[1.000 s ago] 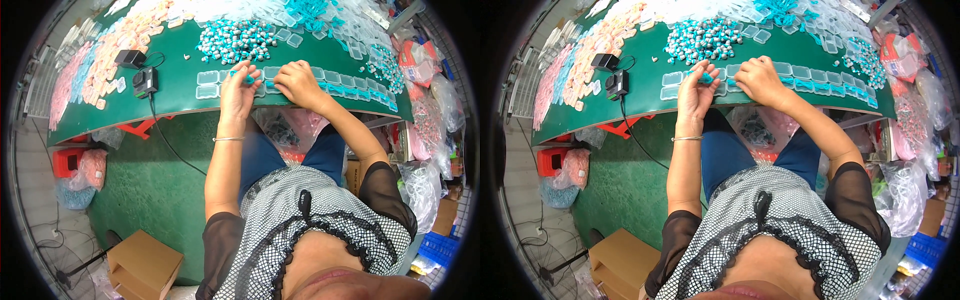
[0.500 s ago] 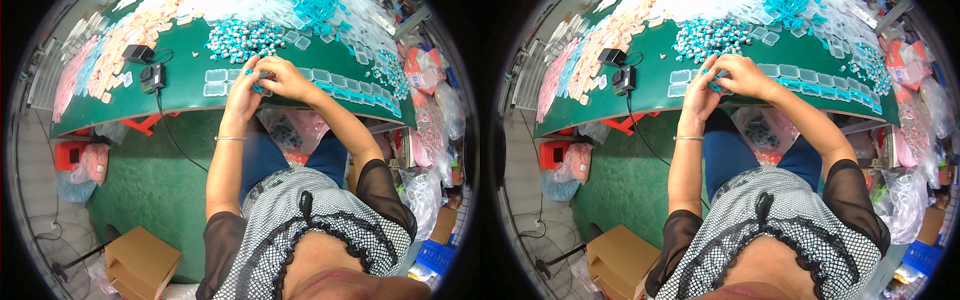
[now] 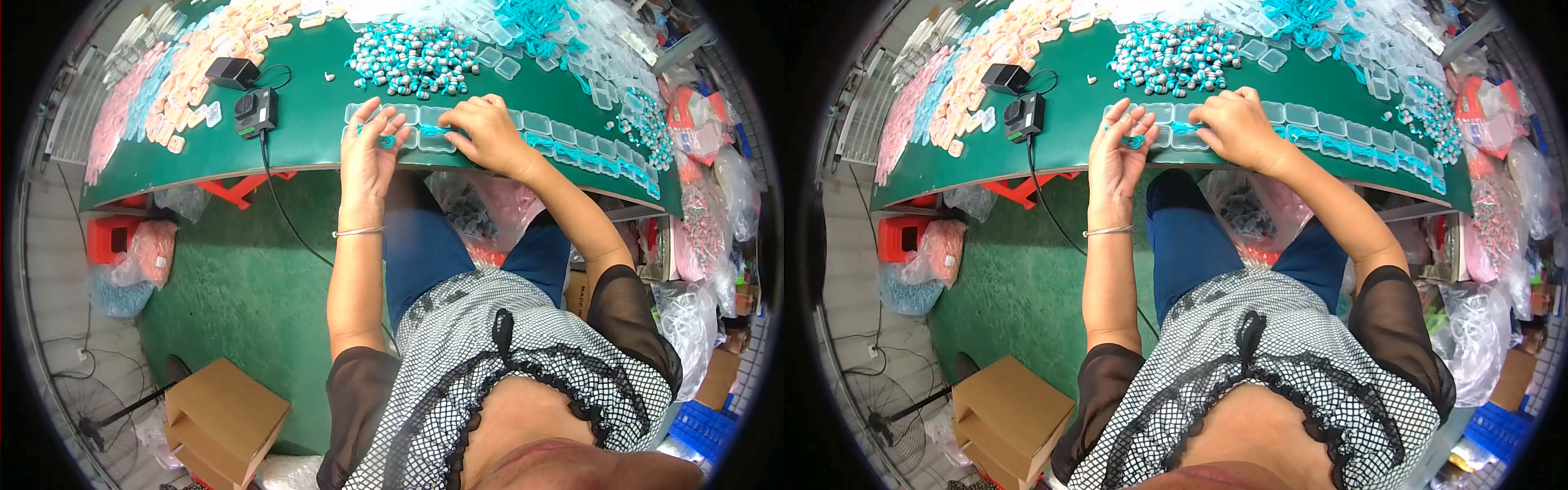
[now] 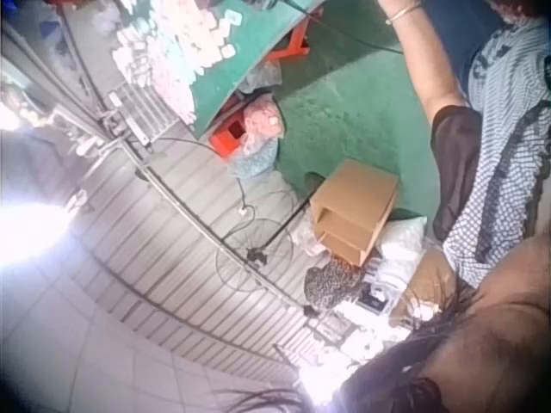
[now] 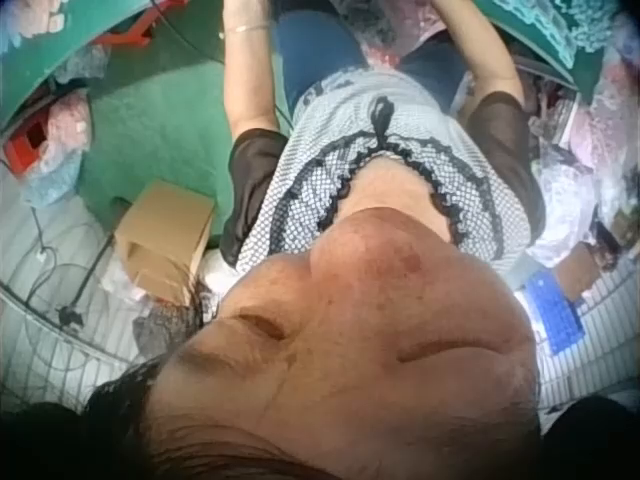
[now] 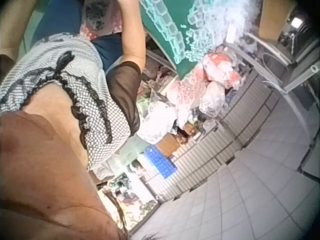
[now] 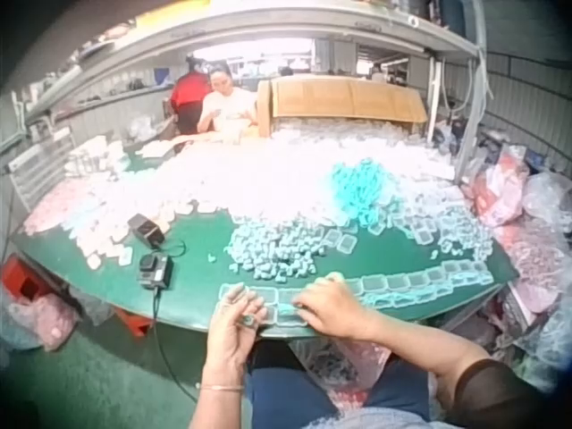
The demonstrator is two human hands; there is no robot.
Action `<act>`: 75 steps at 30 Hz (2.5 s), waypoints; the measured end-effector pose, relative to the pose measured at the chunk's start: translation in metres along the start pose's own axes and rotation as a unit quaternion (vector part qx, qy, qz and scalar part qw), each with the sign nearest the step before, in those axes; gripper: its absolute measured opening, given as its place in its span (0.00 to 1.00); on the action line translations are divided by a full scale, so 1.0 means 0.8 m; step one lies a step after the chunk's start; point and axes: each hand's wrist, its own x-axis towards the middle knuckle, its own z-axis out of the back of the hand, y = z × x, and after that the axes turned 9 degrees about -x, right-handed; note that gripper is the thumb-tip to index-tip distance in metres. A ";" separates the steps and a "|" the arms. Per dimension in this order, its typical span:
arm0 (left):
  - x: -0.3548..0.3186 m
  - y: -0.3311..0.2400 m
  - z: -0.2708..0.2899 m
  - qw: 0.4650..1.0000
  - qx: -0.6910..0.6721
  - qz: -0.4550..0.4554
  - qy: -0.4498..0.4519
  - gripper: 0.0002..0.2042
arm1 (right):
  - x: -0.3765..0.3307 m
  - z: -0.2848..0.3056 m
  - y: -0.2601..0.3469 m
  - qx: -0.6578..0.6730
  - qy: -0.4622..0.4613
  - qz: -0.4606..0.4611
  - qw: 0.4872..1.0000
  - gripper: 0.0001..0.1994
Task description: Sorting small blue and white plastic components into a compartmentalized tray.
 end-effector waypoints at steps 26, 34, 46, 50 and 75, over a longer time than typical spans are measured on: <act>0.006 0.008 -0.021 0.994 -0.004 0.051 0.094 0.21 | 0.061 -0.003 0.021 0.335 -0.003 0.028 0.942 0.13; 0.008 -0.035 -0.011 0.983 0.141 -0.114 0.023 0.24 | 0.061 -0.029 0.015 0.232 -0.002 -0.030 0.972 0.10; 0.006 -0.041 0.033 0.634 0.704 -0.303 0.101 0.20 | 0.048 -0.059 0.035 -0.029 -0.092 0.017 0.995 0.07; 0.004 -0.042 0.048 0.593 0.730 -0.314 0.128 0.22 | 0.047 -0.070 0.038 -0.055 -0.085 0.028 0.994 0.09; -0.004 -0.040 0.047 0.625 0.710 -0.300 0.125 0.24 | 0.018 -0.006 -0.289 -0.091 -0.009 -0.451 0.888 0.12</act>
